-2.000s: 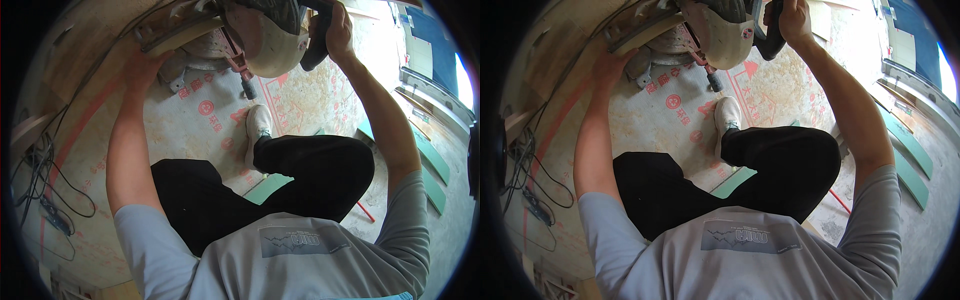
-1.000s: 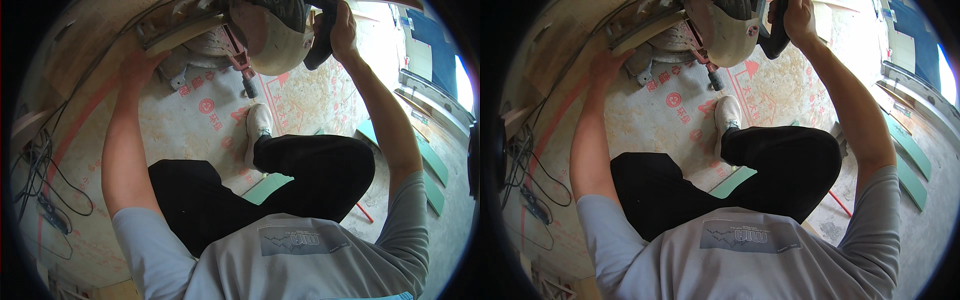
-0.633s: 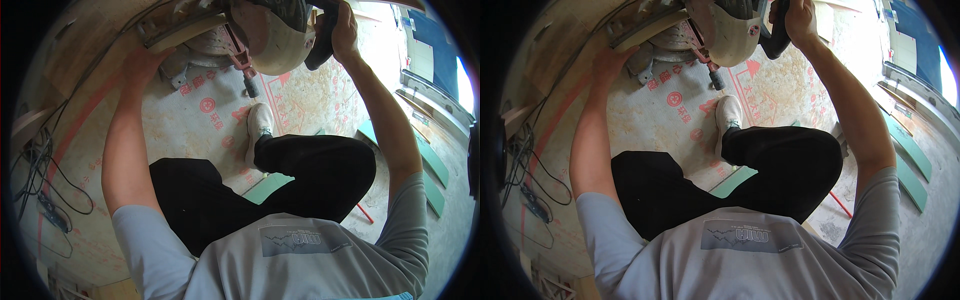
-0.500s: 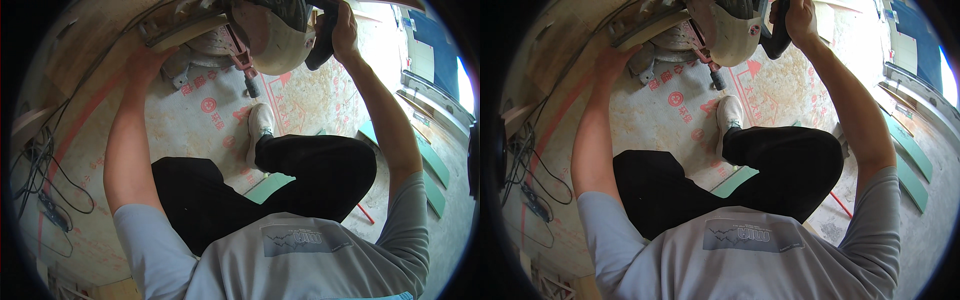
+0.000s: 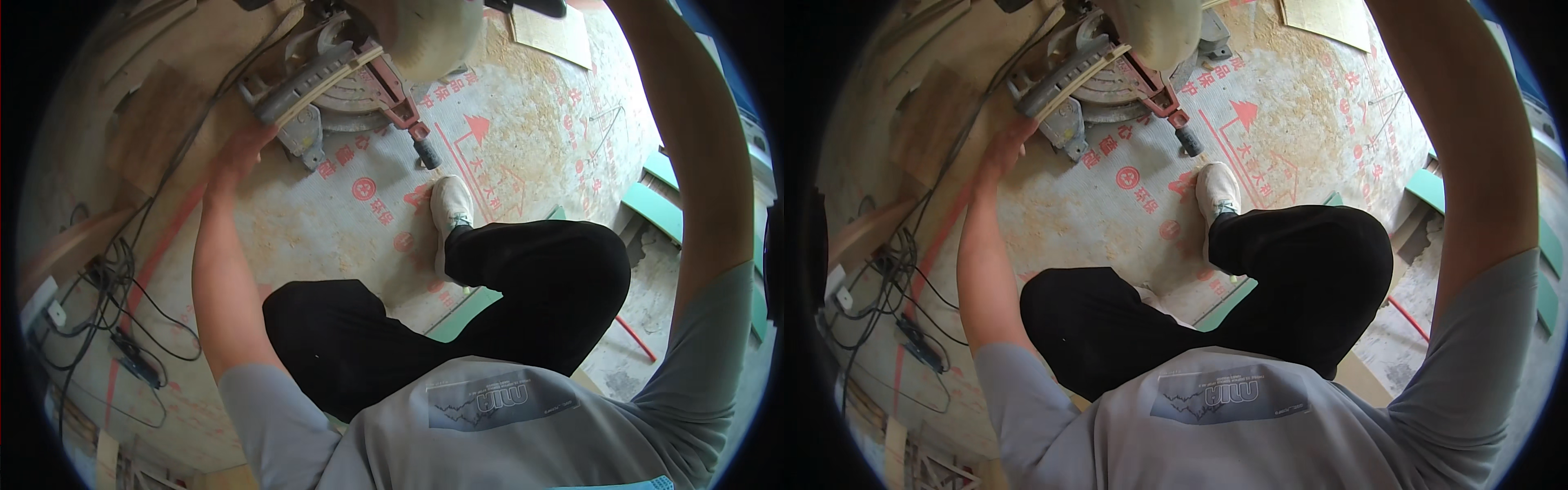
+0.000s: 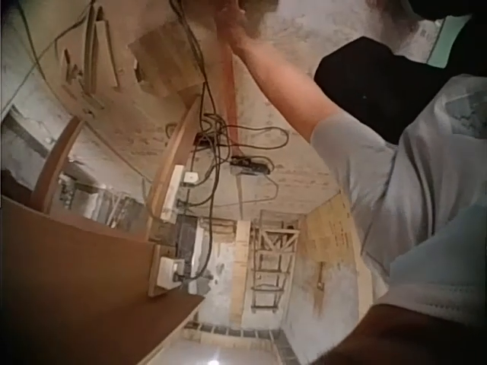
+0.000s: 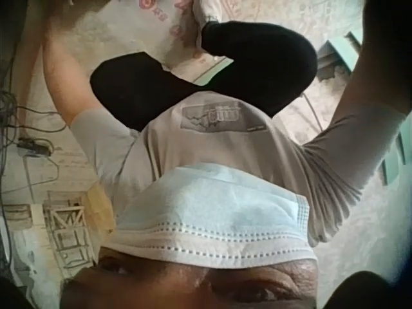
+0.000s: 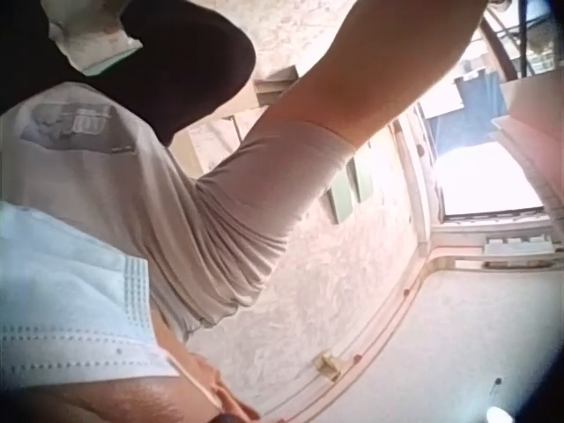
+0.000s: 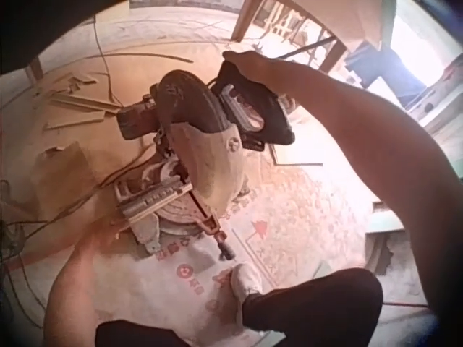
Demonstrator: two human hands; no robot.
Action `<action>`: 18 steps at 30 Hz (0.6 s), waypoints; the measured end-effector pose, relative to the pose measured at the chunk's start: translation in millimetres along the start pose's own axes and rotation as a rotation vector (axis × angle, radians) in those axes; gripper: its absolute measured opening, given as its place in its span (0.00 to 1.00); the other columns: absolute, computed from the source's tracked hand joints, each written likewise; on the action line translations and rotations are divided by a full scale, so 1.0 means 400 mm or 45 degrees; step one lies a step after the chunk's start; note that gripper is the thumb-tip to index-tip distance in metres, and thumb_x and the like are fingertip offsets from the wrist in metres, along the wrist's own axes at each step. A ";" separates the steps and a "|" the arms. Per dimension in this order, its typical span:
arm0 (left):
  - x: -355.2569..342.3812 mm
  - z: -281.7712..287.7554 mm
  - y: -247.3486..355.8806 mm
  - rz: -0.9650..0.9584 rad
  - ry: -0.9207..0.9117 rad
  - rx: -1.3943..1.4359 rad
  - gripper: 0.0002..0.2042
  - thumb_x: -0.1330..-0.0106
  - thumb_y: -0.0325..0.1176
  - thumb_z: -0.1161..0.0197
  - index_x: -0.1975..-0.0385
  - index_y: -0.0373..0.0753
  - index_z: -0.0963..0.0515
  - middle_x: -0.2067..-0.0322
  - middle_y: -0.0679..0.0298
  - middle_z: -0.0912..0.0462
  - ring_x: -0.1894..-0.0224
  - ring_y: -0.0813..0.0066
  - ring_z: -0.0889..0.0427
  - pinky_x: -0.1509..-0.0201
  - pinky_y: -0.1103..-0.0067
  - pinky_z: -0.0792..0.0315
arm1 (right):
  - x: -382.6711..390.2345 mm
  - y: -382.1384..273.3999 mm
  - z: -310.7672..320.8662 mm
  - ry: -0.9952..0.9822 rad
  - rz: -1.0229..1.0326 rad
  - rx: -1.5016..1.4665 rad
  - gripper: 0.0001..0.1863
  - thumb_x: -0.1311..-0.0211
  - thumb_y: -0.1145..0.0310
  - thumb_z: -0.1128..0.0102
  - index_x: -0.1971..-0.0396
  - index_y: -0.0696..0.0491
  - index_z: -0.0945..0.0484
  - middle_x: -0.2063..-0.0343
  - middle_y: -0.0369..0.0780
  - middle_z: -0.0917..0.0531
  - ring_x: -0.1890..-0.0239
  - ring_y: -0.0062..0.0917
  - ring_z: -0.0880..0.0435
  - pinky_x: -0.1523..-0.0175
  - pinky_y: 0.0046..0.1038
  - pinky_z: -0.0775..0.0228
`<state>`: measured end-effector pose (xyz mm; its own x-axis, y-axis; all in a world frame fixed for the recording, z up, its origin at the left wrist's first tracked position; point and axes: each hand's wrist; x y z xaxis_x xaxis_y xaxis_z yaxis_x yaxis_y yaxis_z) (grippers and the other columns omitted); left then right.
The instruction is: Cutting a wood strip with a miter saw and then applying a coating using a brush.
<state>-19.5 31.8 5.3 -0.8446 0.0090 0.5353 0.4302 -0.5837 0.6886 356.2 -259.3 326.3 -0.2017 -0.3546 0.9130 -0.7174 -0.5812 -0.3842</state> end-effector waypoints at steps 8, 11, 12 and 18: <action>0.063 0.057 -0.082 0.278 -0.143 0.098 0.37 0.35 0.69 0.45 0.35 0.47 0.28 0.75 0.66 0.20 0.79 0.81 0.30 0.72 0.78 0.34 | -0.020 0.074 -0.153 1.006 0.797 0.683 0.31 0.28 0.40 0.57 0.62 0.57 0.22 0.77 0.45 0.18 0.81 0.33 0.18 0.71 0.41 0.21; 0.050 0.054 -0.117 0.402 -0.211 0.099 0.38 0.36 0.72 0.46 0.38 0.46 0.25 0.78 0.67 0.23 0.82 0.82 0.32 0.73 0.79 0.34 | -0.042 0.067 -0.143 1.038 0.794 0.620 0.31 0.27 0.42 0.58 0.62 0.59 0.22 0.77 0.45 0.18 0.80 0.33 0.18 0.71 0.42 0.20; 0.073 0.048 -0.067 0.348 -0.212 0.199 0.38 0.37 0.73 0.46 0.46 0.42 0.21 0.79 0.67 0.24 0.83 0.82 0.33 0.74 0.79 0.35 | -0.040 0.077 -0.126 1.060 0.779 0.616 0.31 0.27 0.42 0.58 0.62 0.59 0.22 0.77 0.45 0.18 0.80 0.33 0.18 0.71 0.42 0.20; 0.244 0.133 -0.232 0.561 -0.235 0.186 0.39 0.38 0.75 0.49 0.65 0.36 0.18 0.82 0.71 0.30 0.81 0.82 0.35 0.73 0.80 0.37 | -0.042 0.070 -0.118 0.803 0.728 0.568 0.33 0.26 0.39 0.62 0.61 0.57 0.21 0.77 0.45 0.18 0.79 0.33 0.19 0.71 0.39 0.21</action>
<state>-125.1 130.0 19.6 -0.5077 -0.0619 0.8593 0.7850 -0.4443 0.4318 308.1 -235.0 306.6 -0.8574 -0.2872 0.4271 -0.1057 -0.7139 -0.6922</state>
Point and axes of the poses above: each hand's wrist, its own x-axis away from the middle knuckle, its own z-axis out of the back of the hand, y = z × x
